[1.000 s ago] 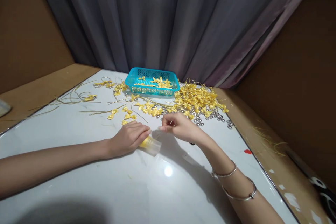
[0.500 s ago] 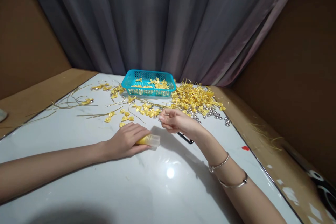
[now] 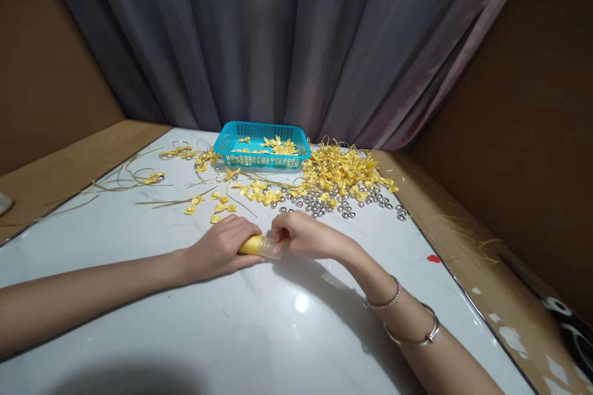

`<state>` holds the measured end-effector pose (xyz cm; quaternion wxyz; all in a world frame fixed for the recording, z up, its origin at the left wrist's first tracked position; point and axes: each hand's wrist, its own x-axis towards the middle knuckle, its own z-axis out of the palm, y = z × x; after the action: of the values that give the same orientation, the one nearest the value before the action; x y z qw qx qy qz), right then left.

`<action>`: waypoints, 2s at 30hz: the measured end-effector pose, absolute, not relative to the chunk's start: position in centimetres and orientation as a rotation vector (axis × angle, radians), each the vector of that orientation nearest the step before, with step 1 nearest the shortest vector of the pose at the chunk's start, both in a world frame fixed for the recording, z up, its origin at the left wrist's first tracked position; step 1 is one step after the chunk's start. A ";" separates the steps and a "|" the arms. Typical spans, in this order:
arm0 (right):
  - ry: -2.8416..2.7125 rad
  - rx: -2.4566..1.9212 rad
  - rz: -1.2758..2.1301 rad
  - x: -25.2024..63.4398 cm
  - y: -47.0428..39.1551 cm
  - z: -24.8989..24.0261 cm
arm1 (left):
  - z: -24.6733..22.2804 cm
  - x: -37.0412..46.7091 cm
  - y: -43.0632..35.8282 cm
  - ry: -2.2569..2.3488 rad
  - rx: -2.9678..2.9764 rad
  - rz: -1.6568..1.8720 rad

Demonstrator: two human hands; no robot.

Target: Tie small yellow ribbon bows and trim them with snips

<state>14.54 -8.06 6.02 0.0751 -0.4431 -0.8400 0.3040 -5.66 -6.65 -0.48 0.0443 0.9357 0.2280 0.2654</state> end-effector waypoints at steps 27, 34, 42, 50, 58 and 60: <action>-2.064 -1.236 1.330 13.0 -7.3 2.9 | -0.9 -5.5 -6.9 0.640 2.662 0.924; -1.661 -1.217 1.483 13.6 -6.7 3.4 | -1.2 -5.5 -7.1 0.659 2.609 0.917; -1.866 -1.151 1.685 13.7 -6.9 2.8 | -1.3 -5.5 -6.8 0.488 2.626 1.038; -1.850 -1.202 1.646 13.1 -7.2 2.4 | -1.2 -5.4 -6.7 0.448 2.588 0.997; -1.808 -1.097 1.638 13.7 -7.0 2.9 | -0.9 -5.5 -6.6 0.576 2.471 0.876; -1.819 -1.094 1.559 13.7 -7.1 3.3 | -1.0 -5.5 -6.5 0.626 2.430 0.865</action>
<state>13.68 -7.10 3.27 0.2510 -0.4022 -0.6685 0.5729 -5.49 -6.52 -0.99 0.2414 0.8885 0.2287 0.3161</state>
